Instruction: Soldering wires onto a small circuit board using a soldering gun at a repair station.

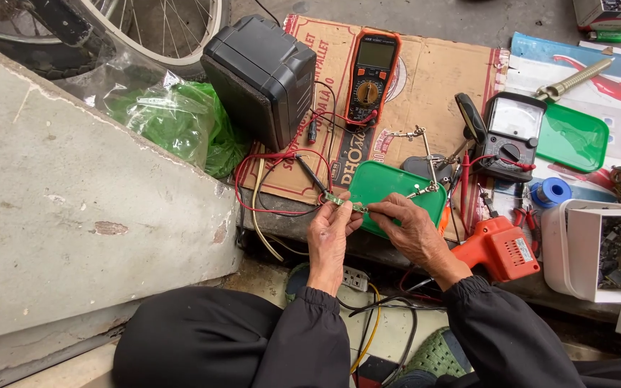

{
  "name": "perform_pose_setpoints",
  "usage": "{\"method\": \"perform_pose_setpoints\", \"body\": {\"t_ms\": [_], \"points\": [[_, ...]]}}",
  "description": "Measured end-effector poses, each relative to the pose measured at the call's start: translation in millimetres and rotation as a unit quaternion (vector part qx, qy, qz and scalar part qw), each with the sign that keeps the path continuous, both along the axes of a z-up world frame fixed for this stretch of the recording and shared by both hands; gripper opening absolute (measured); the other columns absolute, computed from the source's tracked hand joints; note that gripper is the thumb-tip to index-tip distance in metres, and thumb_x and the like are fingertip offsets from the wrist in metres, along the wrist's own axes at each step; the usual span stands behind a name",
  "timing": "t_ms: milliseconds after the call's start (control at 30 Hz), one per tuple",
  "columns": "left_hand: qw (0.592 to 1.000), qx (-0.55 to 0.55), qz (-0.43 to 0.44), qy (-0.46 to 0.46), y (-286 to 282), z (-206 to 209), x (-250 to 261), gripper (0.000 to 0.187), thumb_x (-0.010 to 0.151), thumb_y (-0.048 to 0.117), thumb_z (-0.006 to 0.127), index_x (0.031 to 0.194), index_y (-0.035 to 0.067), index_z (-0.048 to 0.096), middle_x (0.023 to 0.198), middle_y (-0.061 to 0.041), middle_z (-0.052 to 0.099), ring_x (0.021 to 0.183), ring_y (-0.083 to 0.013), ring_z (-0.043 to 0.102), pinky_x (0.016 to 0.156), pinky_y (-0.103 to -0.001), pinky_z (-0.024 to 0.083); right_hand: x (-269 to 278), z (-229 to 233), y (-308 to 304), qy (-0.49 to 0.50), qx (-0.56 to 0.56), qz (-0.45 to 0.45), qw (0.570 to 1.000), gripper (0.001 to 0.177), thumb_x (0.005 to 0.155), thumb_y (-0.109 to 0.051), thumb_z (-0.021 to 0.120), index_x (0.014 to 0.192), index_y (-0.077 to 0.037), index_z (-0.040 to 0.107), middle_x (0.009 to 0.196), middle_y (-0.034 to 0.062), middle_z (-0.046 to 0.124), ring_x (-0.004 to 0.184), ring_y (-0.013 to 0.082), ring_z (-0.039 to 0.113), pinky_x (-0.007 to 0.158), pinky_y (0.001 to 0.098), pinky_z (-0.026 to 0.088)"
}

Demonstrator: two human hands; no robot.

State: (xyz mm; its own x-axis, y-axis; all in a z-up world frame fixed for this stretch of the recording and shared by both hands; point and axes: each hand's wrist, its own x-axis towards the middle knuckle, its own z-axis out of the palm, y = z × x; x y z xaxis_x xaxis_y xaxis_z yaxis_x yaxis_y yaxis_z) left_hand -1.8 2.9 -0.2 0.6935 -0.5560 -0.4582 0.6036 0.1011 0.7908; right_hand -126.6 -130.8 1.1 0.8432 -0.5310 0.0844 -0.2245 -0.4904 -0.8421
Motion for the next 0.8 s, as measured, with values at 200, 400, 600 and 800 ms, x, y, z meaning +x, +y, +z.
{"method": "perform_pose_setpoints", "body": {"t_ms": [200, 400, 600, 800], "points": [[1.0, -0.002, 0.02, 0.006, 3, 13, -6, 0.039, 0.106, 0.016, 0.073, 0.141, 0.0, 0.074, 0.114, -0.024, 0.083, 0.094, -0.0175, 0.078, 0.094, -0.034, 0.071, -1, -27, 10, -0.063, -0.065, -0.019, 0.996, 0.021, 0.108, -0.007, 0.073, 0.125, -0.013, 0.085, 0.094, 0.0071, 0.072, 0.091, 0.025, 0.071, 0.083, 0.0377, 0.056], [1.0, 0.011, 0.026, 0.004, -1, 2, -8, 0.035, 0.106, 0.016, 0.073, 0.137, 0.001, 0.076, 0.111, -0.024, 0.083, 0.093, -0.0198, 0.08, 0.091, -0.036, 0.072, 0, -40, 12, -0.077, -0.141, -0.034, 0.986, 0.016, 0.105, -0.01, 0.078, 0.119, -0.013, 0.085, 0.104, 0.0057, 0.075, 0.102, 0.0288, 0.074, 0.091, 0.0401, 0.058], [0.999, 0.027, 0.041, 0.019, -2, -19, -9, 0.046, 0.104, 0.018, 0.078, 0.145, 0.0, 0.069, 0.113, -0.027, 0.082, 0.093, -0.0261, 0.083, 0.092, -0.04, 0.073, 3, -32, 16, -0.092, -0.146, -0.03, 0.985, 0.014, 0.104, -0.007, 0.078, 0.116, -0.011, 0.083, 0.102, 0.0084, 0.074, 0.099, 0.0326, 0.074, 0.091, 0.0421, 0.059], [0.998, 0.028, 0.046, 0.03, -1, -1, -7, 0.033, 0.103, 0.015, 0.079, 0.13, -0.003, 0.073, 0.108, -0.023, 0.081, 0.094, -0.0247, 0.082, 0.092, -0.04, 0.073, 4, -36, 15, -0.098, -0.142, -0.027, 0.985, 0.012, 0.104, -0.007, 0.078, 0.115, -0.011, 0.082, 0.101, 0.0087, 0.073, 0.099, 0.0321, 0.075, 0.091, 0.0417, 0.059]]}}
